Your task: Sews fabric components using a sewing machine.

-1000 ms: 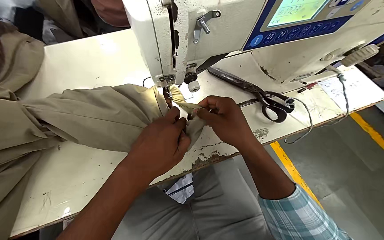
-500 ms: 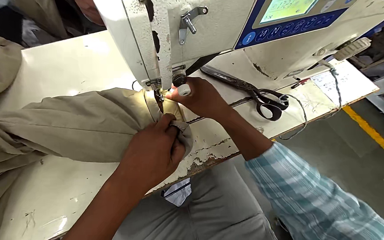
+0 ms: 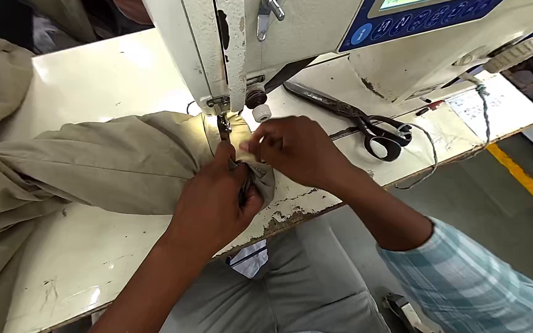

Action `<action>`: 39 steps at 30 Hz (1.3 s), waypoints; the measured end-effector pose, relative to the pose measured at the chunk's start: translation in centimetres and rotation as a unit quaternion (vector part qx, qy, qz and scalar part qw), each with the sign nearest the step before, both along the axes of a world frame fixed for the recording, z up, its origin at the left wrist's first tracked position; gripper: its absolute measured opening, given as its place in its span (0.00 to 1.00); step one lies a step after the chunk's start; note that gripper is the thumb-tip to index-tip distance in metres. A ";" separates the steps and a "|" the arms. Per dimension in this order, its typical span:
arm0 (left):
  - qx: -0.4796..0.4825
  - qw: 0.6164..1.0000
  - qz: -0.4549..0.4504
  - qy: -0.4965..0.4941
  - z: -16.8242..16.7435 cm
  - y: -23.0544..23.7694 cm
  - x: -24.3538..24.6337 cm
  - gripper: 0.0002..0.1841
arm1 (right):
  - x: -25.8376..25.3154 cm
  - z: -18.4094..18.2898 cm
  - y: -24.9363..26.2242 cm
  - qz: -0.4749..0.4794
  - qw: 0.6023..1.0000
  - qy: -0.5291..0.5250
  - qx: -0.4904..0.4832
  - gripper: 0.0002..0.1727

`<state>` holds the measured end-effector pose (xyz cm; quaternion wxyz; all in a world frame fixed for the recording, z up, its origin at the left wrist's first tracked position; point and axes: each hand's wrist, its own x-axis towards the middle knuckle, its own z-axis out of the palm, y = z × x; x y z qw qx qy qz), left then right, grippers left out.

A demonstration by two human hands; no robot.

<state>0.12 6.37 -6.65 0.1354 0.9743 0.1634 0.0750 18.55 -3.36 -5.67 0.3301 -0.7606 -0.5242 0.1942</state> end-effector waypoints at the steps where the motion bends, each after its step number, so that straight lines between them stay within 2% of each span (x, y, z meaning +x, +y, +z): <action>1: 0.002 1.000 0.000 -0.001 0.0 0.0 0.0 0.16 | -0.1 0.7 -0.5 0.022 0.999 -0.006 -0.038 0.16; 4: 0.005 1.000 -0.004 -0.002 0.0 0.1 0.1 0.18 | 0.8 2.0 -0.7 0.060 0.995 0.030 -0.076 0.14; 8: 0.005 1.000 -0.003 0.007 0.0 0.2 0.2 0.19 | 2.2 2.7 0.1 0.100 0.986 0.061 -0.118 0.16; 10: 0.006 1.000 -0.005 0.002 -0.1 0.1 0.1 0.19 | 2.5 3.0 0.5 0.115 0.976 0.124 -0.136 0.12; 13: -0.002 1.000 -0.002 0.001 -0.2 0.0 0.1 0.21 | 3.0 3.2 0.8 0.085 0.952 0.253 -0.152 0.12; 16: -0.016 1.000 -0.001 -0.006 -0.3 0.0 0.2 0.21 | 3.1 3.5 1.0 0.054 0.939 0.296 -0.168 0.14; 20: -0.023 1.000 -0.004 -0.002 -0.2 0.1 0.2 0.22 | 2.9 3.2 1.4 0.046 0.945 0.260 -0.192 0.12; 24: -0.027 1.000 -0.009 -0.001 -0.2 0.2 0.2 0.22 | 2.3 3.2 2.1 0.061 0.972 0.094 -0.208 0.13; 28: -0.030 0.999 -0.012 0.007 0.0 0.3 0.2 0.23 | 1.6 3.6 2.0 0.058 0.984 0.005 -0.170 0.09; 32: -0.037 0.999 -0.012 -0.008 -0.1 0.3 0.2 0.15 | -0.2 3.4 1.5 0.057 0.992 -0.012 -0.113 0.04; 37: -0.043 0.999 -0.021 0.013 0.2 0.6 0.2 0.14 | -1.0 3.2 1.4 0.133 0.978 -0.053 -0.151 0.12; 39: -0.040 0.999 -0.028 0.024 0.4 0.9 0.3 0.15 | 0.1 3.1 1.5 0.121 0.981 -0.052 -0.141 0.15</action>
